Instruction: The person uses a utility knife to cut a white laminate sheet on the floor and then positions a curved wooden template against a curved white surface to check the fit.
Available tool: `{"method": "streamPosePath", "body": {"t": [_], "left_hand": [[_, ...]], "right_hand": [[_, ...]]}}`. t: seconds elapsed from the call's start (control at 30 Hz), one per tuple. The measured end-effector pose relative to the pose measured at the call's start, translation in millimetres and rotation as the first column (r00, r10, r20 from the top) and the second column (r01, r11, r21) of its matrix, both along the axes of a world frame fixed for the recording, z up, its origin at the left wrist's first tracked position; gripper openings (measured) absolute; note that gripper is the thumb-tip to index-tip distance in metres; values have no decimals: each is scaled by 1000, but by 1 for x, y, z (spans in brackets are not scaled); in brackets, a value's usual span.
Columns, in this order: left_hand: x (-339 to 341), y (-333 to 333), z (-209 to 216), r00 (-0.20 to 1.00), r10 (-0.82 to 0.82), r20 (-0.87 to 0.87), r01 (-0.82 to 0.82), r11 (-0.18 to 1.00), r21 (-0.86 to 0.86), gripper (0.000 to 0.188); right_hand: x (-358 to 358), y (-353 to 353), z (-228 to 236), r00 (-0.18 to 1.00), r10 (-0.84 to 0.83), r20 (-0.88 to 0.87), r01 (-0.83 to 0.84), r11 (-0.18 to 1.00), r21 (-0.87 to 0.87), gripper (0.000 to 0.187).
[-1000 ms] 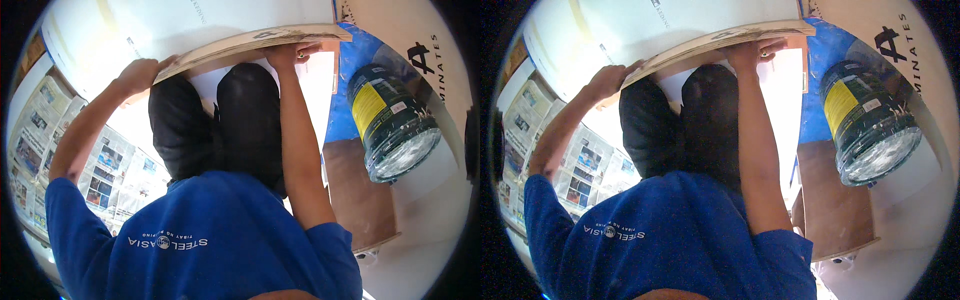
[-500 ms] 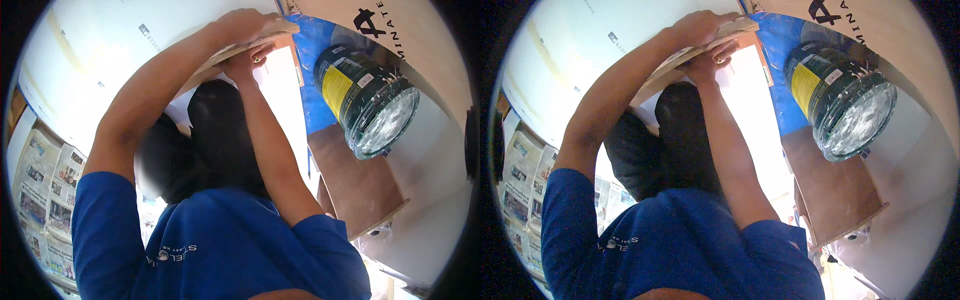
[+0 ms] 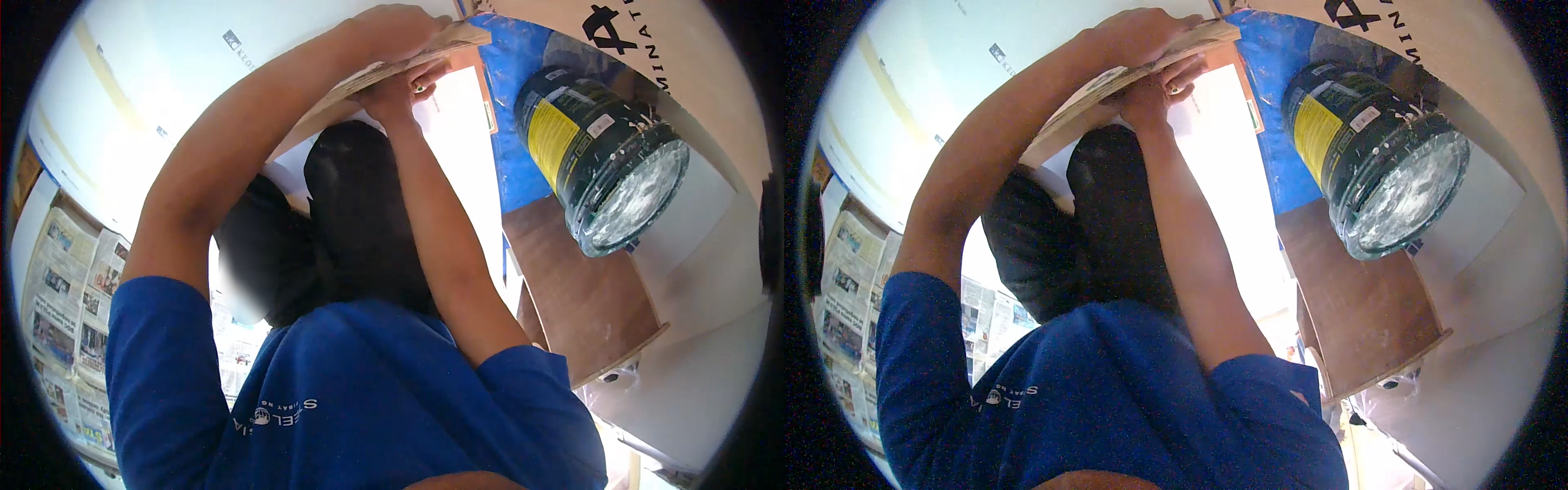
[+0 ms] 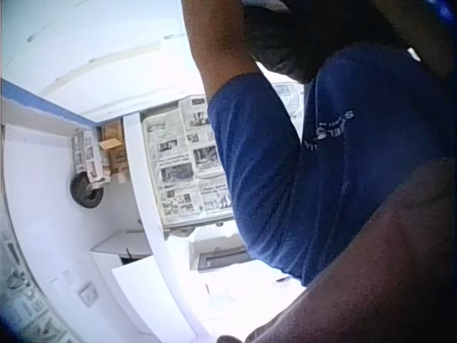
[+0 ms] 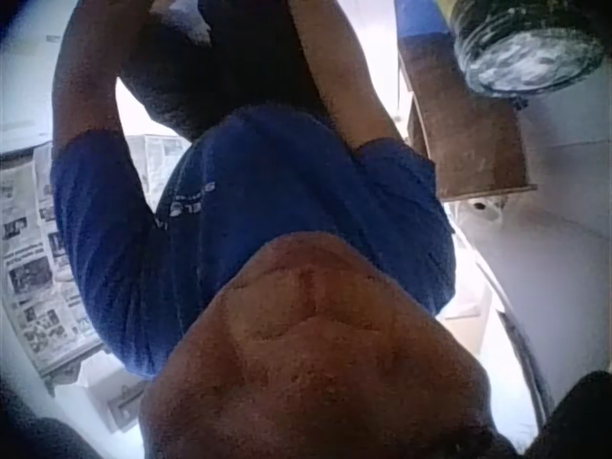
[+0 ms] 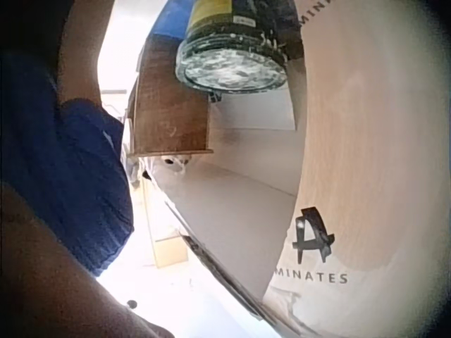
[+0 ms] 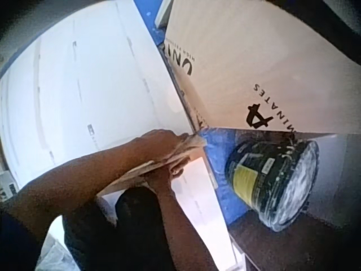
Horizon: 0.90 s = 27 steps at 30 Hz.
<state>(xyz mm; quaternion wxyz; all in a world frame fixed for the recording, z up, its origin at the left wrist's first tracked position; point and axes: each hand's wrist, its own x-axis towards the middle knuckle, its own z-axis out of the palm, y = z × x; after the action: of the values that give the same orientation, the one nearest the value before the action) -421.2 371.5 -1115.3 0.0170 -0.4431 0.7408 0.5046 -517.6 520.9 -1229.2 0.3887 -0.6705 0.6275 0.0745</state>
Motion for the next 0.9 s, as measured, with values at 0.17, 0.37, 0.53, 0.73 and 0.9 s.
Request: {"method": "streamPosePath", "body": {"t": [0.17, 0.37, 0.53, 0.73, 0.9], "left_hand": [[9, 7, -11, 962, -161, 221, 174, 984, -39, 48], [102, 62, 34, 930, -267, 252, 271, 962, 19, 47], [205, 143, 19, 890, -265, 371, 256, 964, 74, 56], [286, 200, 43, 826, -293, 482, 210, 953, 219, 72], [291, 192, 77, 770, -328, 548, 233, 943, 236, 70]], "right_hand": [[7, -4, 10, 985, -38, 168, 34, 999, 23, 79], [-24, 15, -65, 995, 6, -101, -11, 999, -41, 86], [-1, 10, -29, 971, 35, -236, -77, 982, -173, 73], [-3, 4, -21, 964, 162, -209, -209, 952, -225, 79], [1, -4, -3, 990, 125, -70, -133, 984, -121, 79]]}}
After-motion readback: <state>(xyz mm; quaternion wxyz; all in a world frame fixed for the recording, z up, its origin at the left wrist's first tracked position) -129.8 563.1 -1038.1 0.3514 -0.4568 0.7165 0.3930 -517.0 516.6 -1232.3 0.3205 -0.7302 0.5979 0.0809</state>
